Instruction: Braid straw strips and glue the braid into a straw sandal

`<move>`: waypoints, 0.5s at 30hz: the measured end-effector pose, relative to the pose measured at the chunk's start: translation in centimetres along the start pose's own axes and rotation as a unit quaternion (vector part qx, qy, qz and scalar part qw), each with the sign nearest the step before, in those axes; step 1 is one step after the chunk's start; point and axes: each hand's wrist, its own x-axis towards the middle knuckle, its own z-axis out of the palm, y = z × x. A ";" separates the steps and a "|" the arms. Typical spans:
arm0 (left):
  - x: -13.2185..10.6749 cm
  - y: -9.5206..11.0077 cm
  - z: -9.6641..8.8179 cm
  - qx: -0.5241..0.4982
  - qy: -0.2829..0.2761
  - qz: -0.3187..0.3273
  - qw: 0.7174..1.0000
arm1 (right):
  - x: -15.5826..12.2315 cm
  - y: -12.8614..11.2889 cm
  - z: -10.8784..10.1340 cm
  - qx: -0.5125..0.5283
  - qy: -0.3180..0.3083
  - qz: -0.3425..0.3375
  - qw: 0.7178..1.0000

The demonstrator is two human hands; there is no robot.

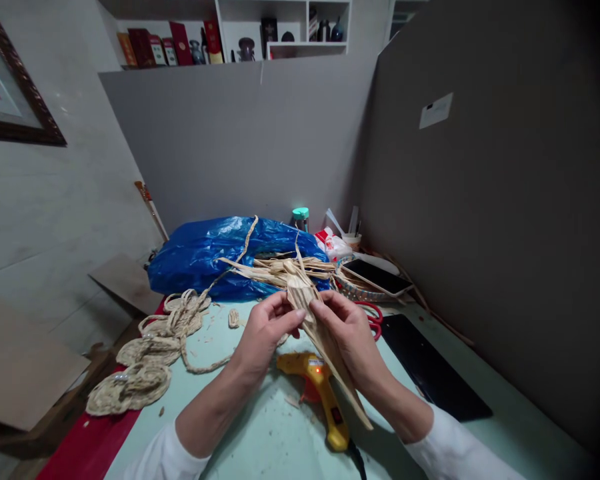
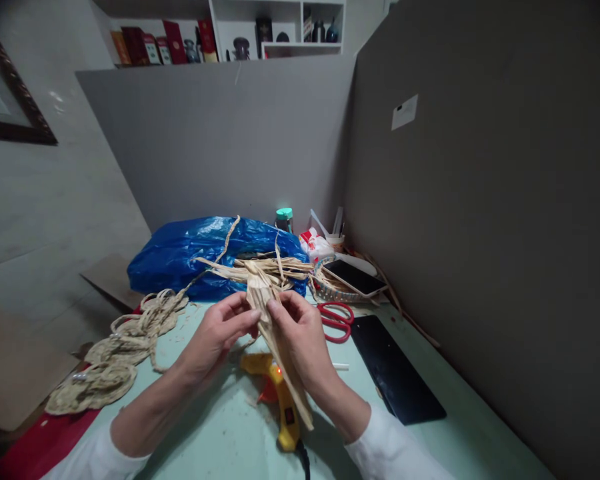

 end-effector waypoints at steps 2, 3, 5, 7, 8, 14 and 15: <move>0.0 -0.3 0.1 0.028 -0.001 0.007 1.000 | 0.0 0.1 0.0 -0.013 -0.007 -0.003 1.000; 0.0 -0.4 0.1 0.040 0.002 0.010 0.999 | 0.0 0.2 0.0 -0.017 -0.016 -0.001 1.000; 0.1 -0.5 0.0 0.054 0.012 0.016 0.998 | 0.1 0.3 -0.1 -0.032 -0.042 0.001 0.999; 0.3 -0.3 -0.2 0.065 0.020 0.022 0.997 | 0.3 0.4 -0.2 -0.054 -0.067 -0.004 0.996; 0.3 -0.2 -0.3 0.072 0.023 0.024 0.997 | 0.3 0.4 -0.2 -0.064 -0.075 -0.008 0.995; 0.4 0.3 -0.4 0.123 0.038 0.036 0.991 | 0.3 0.7 -0.3 -0.130 -0.070 -0.049 0.988; 0.4 0.4 -0.4 0.128 0.038 0.036 0.990 | 0.2 0.8 -0.4 -0.147 -0.066 -0.061 0.985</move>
